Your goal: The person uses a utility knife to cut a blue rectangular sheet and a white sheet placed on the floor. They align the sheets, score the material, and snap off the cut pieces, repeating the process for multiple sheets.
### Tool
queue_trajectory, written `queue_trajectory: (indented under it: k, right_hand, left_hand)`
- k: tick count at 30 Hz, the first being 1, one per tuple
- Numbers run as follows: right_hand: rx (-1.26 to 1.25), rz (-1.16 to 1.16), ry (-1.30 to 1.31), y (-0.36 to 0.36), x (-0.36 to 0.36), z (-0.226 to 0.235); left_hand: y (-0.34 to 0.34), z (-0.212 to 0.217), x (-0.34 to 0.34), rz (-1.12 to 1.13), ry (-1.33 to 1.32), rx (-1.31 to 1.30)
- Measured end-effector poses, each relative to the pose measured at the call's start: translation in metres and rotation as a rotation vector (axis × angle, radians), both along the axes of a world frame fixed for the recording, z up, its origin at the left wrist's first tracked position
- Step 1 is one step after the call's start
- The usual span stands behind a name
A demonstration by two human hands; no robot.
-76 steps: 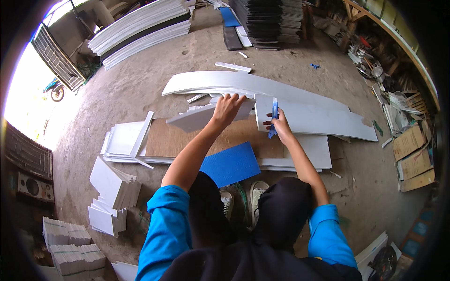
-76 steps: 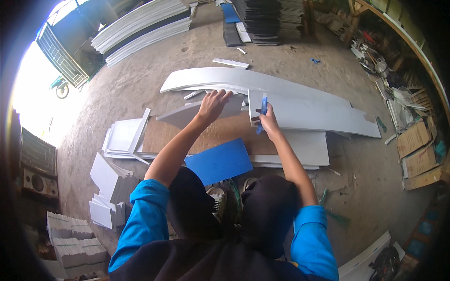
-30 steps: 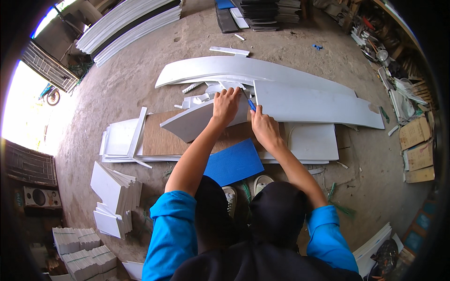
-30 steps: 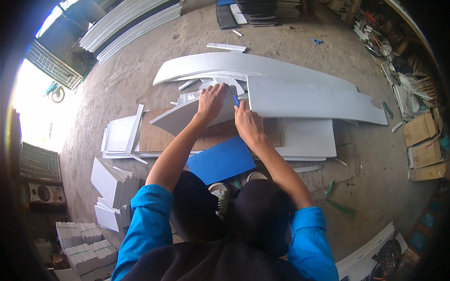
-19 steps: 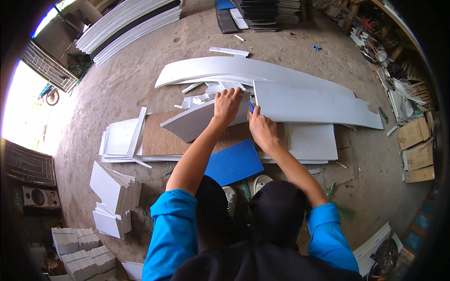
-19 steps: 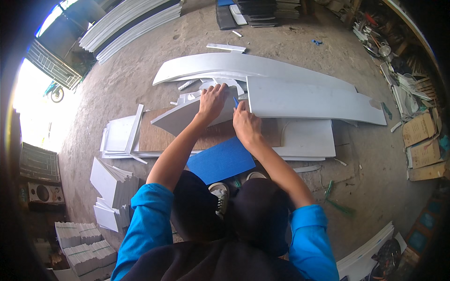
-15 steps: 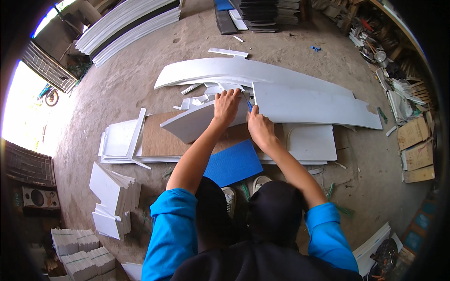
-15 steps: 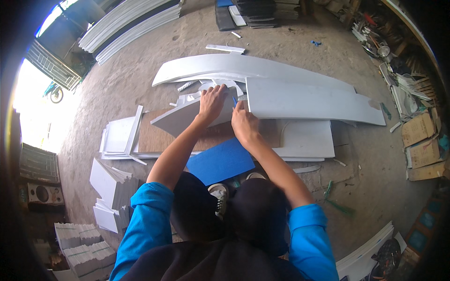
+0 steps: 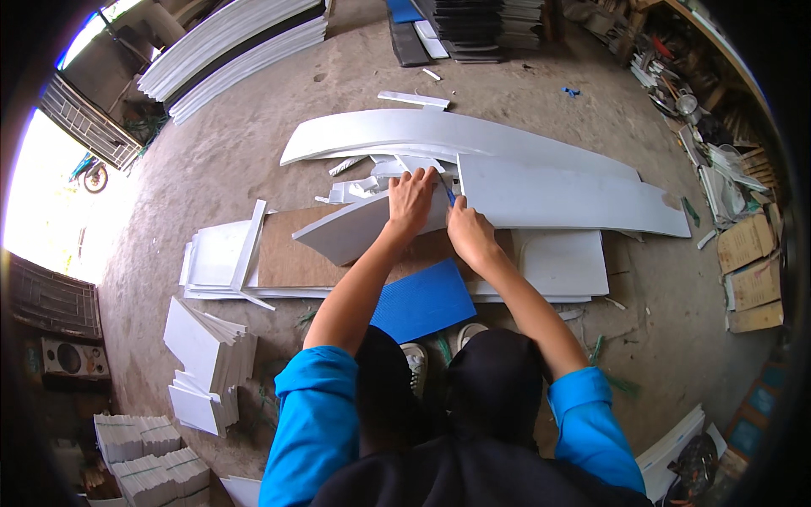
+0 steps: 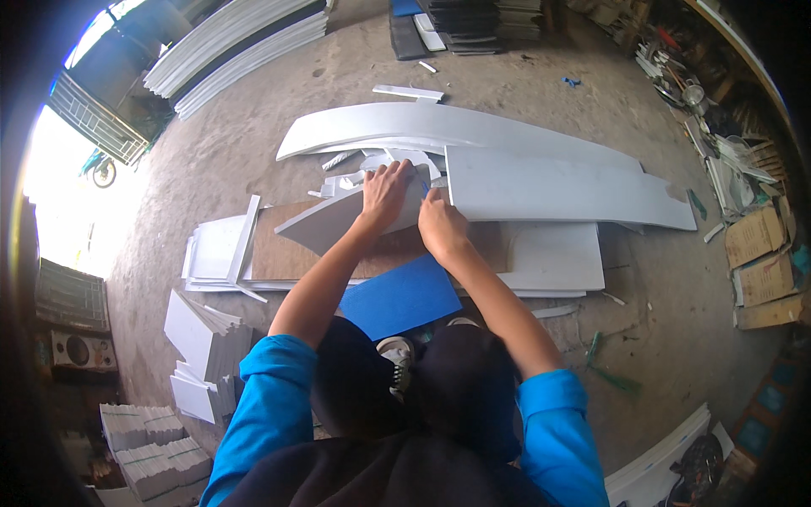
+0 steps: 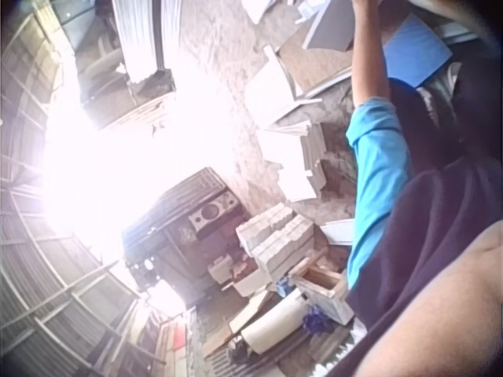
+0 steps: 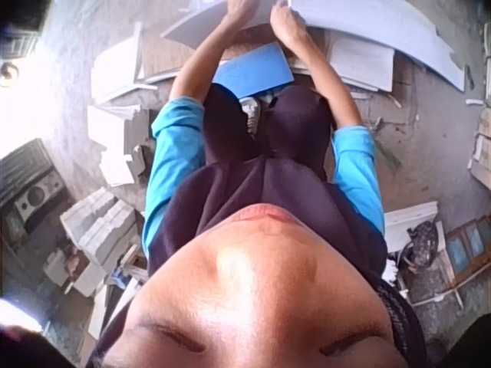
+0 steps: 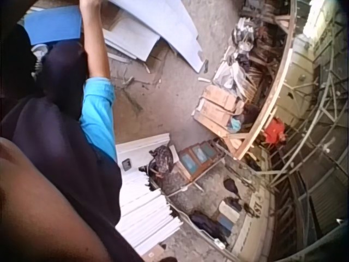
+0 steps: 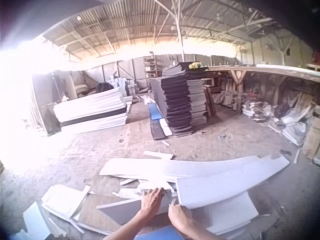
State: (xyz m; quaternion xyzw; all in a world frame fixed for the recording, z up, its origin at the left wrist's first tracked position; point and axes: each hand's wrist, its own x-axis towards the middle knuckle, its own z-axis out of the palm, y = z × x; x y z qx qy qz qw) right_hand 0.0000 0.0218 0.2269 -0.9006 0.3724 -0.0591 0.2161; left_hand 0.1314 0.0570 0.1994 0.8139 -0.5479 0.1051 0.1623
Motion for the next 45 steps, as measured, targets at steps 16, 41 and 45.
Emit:
queue_trajectory:
  k: [16,41,45]
  right_hand:
    - [0.026,-0.004,-0.128,-0.018,0.017,-0.032]
    - [-0.060,0.284,0.187,-0.043,0.014,-0.116]
    - [0.057,0.098,0.201,-0.030,0.006,-0.123]
  left_hand:
    - [-0.006,0.009,0.007,-0.135,0.279,-0.146]
    - [-0.019,-0.012,0.021,-0.212,0.220,-0.138]
    - [-0.025,0.000,0.009,-0.142,0.270,-0.119]
